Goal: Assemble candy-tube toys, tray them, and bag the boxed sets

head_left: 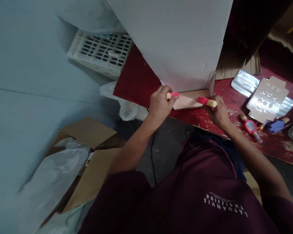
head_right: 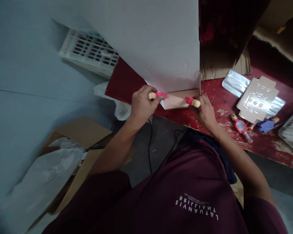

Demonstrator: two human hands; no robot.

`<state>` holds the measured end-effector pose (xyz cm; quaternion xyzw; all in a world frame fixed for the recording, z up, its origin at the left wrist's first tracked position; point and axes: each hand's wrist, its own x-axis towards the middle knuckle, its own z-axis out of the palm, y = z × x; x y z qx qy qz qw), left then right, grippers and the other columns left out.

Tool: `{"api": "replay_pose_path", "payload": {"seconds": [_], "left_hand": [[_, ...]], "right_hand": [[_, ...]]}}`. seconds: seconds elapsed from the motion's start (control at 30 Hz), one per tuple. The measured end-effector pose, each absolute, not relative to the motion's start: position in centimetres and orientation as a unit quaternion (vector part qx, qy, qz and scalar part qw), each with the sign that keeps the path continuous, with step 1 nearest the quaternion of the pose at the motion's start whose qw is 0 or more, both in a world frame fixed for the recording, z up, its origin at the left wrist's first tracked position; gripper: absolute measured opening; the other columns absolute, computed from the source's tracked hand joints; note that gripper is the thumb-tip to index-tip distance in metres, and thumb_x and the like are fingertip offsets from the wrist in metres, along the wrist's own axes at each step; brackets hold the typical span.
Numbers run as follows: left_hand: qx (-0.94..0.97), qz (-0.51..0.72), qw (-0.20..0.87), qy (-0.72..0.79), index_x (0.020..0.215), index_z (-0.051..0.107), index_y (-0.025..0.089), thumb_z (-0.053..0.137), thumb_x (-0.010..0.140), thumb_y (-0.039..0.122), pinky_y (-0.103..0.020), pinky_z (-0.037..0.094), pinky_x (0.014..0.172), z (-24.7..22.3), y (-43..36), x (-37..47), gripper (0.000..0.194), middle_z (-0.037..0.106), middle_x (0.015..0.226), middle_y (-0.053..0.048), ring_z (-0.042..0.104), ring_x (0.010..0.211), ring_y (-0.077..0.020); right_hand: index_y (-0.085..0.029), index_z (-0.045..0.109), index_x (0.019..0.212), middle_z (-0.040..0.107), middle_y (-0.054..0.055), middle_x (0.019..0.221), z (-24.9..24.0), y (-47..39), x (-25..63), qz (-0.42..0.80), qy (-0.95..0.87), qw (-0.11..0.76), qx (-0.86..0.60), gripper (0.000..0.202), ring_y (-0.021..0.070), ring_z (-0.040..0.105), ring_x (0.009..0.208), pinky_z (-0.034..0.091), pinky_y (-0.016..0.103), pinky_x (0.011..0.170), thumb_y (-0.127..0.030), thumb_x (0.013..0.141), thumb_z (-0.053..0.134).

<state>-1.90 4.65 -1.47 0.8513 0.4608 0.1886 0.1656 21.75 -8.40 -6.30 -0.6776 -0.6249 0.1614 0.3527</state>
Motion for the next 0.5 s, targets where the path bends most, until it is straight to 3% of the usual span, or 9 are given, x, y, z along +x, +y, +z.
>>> {"api": "replay_pose_path", "payload": {"seconds": [0.17,0.33,0.5], "left_hand": [[0.860,0.129,0.160,0.467,0.095,0.061,0.020,0.070,0.088,0.027,-0.039,0.052,0.095,-1.0,5.8,-0.4,0.013,0.070,0.104,-0.008,0.067,0.099,-0.0255],[0.842,0.120,0.177,0.496,0.096,0.062,0.021,0.077,0.082,0.029,-0.044,0.054,0.097,-3.1,8.3,0.6,0.022,0.071,0.097,-0.010,0.069,0.102,-0.0306],[0.816,0.229,0.176,0.501,0.123,0.056,0.022,0.070,0.089,0.045,-0.045,0.055,0.099,-5.4,7.7,0.2,0.044,0.071,0.118,-0.013,0.069,0.112,-0.0311]], "right_hand": [[-0.020,0.059,0.111,0.065,0.012,0.107,-6.1,-8.1,21.6,0.150,-0.642,0.338,-0.671,0.019,0.0296,0.059,0.099,0.050,0.046,0.087,-0.034,0.098,0.055],[-0.019,0.059,0.109,0.064,0.013,0.108,-5.5,-7.1,21.7,0.159,-0.653,0.313,-0.671,0.016,0.0291,0.059,0.098,0.051,0.044,0.085,-0.030,0.098,0.057],[-0.018,0.058,0.108,0.064,0.014,0.111,-4.8,-6.2,22.0,0.163,-0.674,0.289,-0.660,0.015,0.0294,0.060,0.100,0.051,0.046,0.089,-0.030,0.098,0.057]]}}
